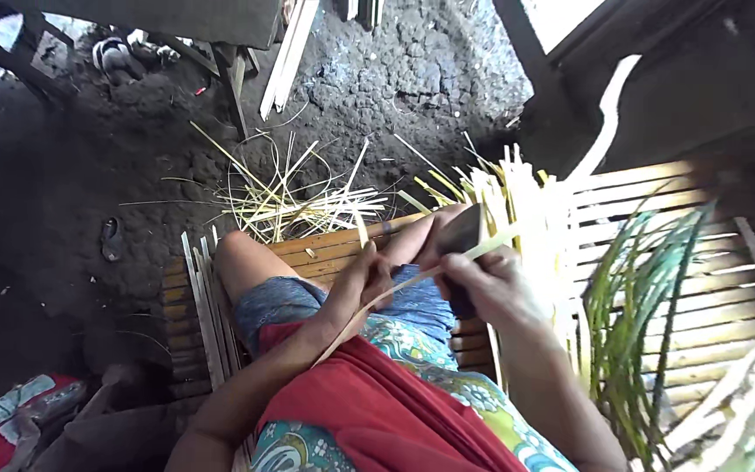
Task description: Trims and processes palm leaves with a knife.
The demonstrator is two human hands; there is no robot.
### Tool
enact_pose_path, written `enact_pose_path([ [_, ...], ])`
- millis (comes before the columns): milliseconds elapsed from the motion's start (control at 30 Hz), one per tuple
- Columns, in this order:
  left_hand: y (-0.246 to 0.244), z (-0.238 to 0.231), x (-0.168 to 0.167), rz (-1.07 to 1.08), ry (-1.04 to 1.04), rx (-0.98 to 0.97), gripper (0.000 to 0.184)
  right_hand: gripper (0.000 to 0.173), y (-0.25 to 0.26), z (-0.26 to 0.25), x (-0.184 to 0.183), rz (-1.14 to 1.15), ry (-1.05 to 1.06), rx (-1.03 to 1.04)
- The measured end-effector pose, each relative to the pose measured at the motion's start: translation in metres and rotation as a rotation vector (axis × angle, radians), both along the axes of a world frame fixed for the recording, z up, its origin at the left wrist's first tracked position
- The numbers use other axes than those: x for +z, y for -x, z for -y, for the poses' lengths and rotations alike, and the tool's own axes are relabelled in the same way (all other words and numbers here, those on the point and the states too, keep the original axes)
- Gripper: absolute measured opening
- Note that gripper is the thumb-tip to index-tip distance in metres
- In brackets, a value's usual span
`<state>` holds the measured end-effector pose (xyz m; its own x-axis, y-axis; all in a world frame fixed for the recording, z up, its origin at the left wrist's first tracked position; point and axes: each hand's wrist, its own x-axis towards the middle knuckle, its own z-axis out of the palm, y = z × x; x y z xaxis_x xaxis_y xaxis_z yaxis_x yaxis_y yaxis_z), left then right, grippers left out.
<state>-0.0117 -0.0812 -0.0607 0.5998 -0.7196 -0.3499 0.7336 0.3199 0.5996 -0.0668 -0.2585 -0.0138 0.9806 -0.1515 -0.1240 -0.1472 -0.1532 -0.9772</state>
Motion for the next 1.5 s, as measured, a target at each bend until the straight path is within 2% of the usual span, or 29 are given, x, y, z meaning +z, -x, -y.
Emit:
enact_pose_path([
  [100, -0.011, 0.021, 0.004, -0.13, -0.047, 0.235, 0.049, 0.016, -0.002, -0.027, -0.018, 0.097, 0.139, 0.164],
  [200, -0.024, 0.006, -0.025, -0.104, 0.022, 0.453, 0.047, 0.014, 0.018, -0.009, -0.006, 0.035, -0.057, 0.306],
  [233, -0.031, -0.005, -0.038, -0.162, -0.001, 0.568, 0.047, 0.014, 0.027, 0.001, 0.001, 0.039, -0.108, 0.365],
  [300, -0.041, -0.019, -0.052, -0.301, -0.11, 0.754, 0.046, 0.02, 0.037, 0.013, 0.009, 0.091, -0.078, 0.425],
  [333, -0.038, -0.021, -0.052, -0.281, -0.158, 0.707, 0.046, 0.023, 0.038, 0.014, 0.008, 0.105, -0.011, 0.398],
  [367, -0.029, -0.022, -0.046, -0.184, -0.176, 0.555, 0.045, 0.026, 0.036, 0.013, 0.003, 0.109, 0.06, 0.326],
  [433, -0.004, -0.023, -0.028, 0.062, -0.076, 0.154, 0.049, 0.025, 0.026, 0.011, -0.007, 0.11, 0.177, 0.123],
  [500, 0.01, -0.02, -0.015, 0.047, 0.017, -0.047, 0.044, 0.018, 0.013, 0.008, -0.01, 0.123, 0.144, 0.053],
  [533, 0.011, -0.019, -0.01, 0.019, -0.008, -0.055, 0.043, 0.015, 0.007, 0.002, -0.009, 0.123, 0.101, 0.078],
  [600, 0.01, -0.013, -0.002, -0.013, -0.104, 0.089, 0.042, 0.013, -0.001, -0.019, -0.014, 0.153, 0.066, 0.193],
  [700, 0.006, -0.008, -0.002, -0.019, -0.027, 0.267, 0.037, 0.024, -0.003, -0.037, -0.02, 0.229, 0.166, 0.354],
  [800, -0.005, -0.025, -0.026, -0.051, -0.034, 0.448, 0.036, 0.034, 0.016, -0.027, -0.007, 0.223, 0.042, 0.543],
  [867, -0.008, -0.032, -0.035, -0.116, -0.069, 0.552, 0.034, 0.038, 0.025, -0.025, -0.002, 0.233, 0.006, 0.59],
  [900, -0.006, -0.033, -0.032, -0.118, -0.068, 0.509, 0.036, 0.038, 0.025, -0.024, -0.003, 0.245, 0.054, 0.546],
  [1000, 0.005, -0.033, -0.01, -0.071, 0.005, 0.129, 0.042, 0.031, 0.012, -0.022, -0.011, 0.28, 0.287, 0.263],
  [1067, 0.006, -0.028, 0.003, -0.094, -0.021, 0.055, 0.039, 0.025, 0.001, -0.026, -0.013, 0.262, 0.254, 0.215],
  [1133, 0.005, -0.024, 0.006, -0.063, -0.034, 0.114, 0.036, 0.023, -0.005, -0.039, -0.013, 0.264, 0.177, 0.309],
  [1267, 0.007, -0.021, -0.003, -0.1, 0.012, 0.357, 0.038, 0.032, 0.001, -0.043, -0.015, 0.312, 0.209, 0.481],
  [1367, 0.005, -0.032, -0.02, -0.171, -0.095, 0.555, 0.035, 0.037, 0.014, -0.033, -0.004, 0.267, 0.116, 0.565],
  [1433, 0.002, -0.034, -0.03, -0.225, -0.121, 0.55, 0.034, 0.04, 0.017, -0.035, -0.003, 0.292, 0.207, 0.509],
  [1500, 0.002, -0.032, -0.025, -0.255, -0.086, 0.377, 0.032, 0.04, 0.014, -0.039, -0.009, 0.321, 0.354, 0.391],
])
